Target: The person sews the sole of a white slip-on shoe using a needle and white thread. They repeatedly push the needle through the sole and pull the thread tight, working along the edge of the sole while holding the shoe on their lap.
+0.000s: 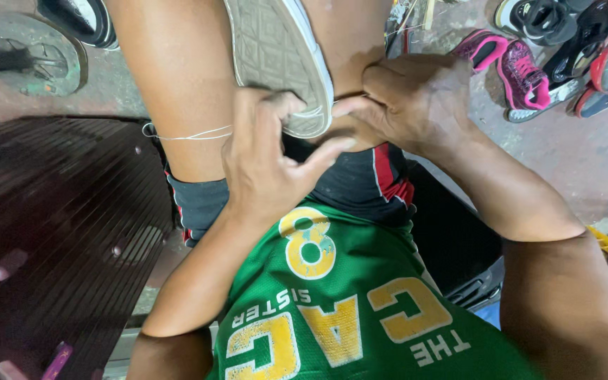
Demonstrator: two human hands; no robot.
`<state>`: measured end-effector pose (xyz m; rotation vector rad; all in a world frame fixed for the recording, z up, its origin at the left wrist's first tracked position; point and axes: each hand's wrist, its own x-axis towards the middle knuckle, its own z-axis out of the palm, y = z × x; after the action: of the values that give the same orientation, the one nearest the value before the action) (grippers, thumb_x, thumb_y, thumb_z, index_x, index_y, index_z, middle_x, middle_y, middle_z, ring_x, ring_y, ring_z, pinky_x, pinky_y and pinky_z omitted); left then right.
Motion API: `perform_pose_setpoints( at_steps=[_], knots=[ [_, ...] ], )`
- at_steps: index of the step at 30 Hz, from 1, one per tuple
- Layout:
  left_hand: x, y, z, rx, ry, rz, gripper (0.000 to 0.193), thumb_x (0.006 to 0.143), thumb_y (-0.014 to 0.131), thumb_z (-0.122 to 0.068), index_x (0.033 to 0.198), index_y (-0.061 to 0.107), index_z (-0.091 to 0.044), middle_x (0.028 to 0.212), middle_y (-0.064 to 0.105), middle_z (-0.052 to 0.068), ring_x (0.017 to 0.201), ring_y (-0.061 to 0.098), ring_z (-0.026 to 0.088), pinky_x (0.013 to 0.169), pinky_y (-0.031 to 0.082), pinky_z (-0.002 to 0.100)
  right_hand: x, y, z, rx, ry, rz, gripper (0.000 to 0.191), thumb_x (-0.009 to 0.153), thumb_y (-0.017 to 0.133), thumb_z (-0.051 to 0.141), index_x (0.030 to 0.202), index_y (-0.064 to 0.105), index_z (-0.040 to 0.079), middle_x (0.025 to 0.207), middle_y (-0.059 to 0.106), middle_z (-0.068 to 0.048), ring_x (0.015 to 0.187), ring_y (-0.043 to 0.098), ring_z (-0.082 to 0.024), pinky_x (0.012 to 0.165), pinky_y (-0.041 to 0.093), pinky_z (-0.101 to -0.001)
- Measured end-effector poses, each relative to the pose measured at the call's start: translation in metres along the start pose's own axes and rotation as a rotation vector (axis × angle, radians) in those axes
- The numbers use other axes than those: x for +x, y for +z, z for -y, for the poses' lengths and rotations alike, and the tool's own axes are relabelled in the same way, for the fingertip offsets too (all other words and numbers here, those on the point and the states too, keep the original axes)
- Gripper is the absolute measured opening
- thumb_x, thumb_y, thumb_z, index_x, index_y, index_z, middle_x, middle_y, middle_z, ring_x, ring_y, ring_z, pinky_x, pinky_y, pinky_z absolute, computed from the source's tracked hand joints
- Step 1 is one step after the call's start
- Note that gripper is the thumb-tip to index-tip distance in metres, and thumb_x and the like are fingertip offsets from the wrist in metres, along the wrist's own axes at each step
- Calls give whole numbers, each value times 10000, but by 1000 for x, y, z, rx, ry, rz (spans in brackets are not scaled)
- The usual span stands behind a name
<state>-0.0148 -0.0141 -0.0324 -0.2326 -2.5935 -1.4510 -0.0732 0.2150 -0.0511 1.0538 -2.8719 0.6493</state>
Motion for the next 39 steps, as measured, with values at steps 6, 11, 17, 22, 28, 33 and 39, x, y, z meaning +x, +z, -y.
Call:
perform_pose_setpoints(
  at_steps=[6,11,17,22,28,33,39],
  knots=[
    [-5,8,8,146,-23,-62,770,804,1007,-269,1301,445,-94,1202,432,134,1027,609,312,811,559,380,-20,-10,-22,-91,6,53,421,1027,730,406,754,590,117,693,563,-59,651,612,-268,605,437,-396],
    [-7,7,-3,112,-104,-7,733,858,1011,-257,1316,467,-77,1249,459,154,948,618,240,731,559,319,-42,-28,-29,-60,119,102,461,1054,727,384,739,564,91,700,547,-75,647,589,-292,572,393,-424],
    [-3,-7,-37,261,95,79,588,908,995,-293,1283,591,-88,1199,516,93,961,602,207,718,548,320,-49,-35,-11,89,105,52,502,1048,778,380,726,545,74,684,510,-77,631,572,-276,562,407,-384],
    [9,9,-51,304,227,101,323,925,882,-159,1155,675,-67,1130,605,72,910,616,219,679,537,356,-41,-43,-1,45,87,3,482,1006,836,380,737,566,86,691,516,-65,639,580,-263,568,389,-401],
    [16,7,-44,130,212,151,207,915,749,-27,1092,642,-24,1047,650,101,915,603,291,762,524,386,-21,-44,7,199,-116,42,351,947,848,392,889,655,105,861,641,-28,759,653,-220,667,505,-357],
    [14,-12,-49,-346,-212,149,199,1013,616,26,1209,577,22,862,590,59,730,530,120,682,453,261,-22,-19,18,406,-83,-193,398,891,793,314,1078,658,-10,1000,645,-145,872,663,-251,741,531,-335],
    [17,-26,-51,-376,-93,292,420,1061,532,106,1435,480,-76,1077,692,86,869,701,139,777,604,285,-40,-31,23,803,322,120,74,964,758,72,983,693,43,852,659,-34,678,582,-90,624,454,-256]
  ],
)
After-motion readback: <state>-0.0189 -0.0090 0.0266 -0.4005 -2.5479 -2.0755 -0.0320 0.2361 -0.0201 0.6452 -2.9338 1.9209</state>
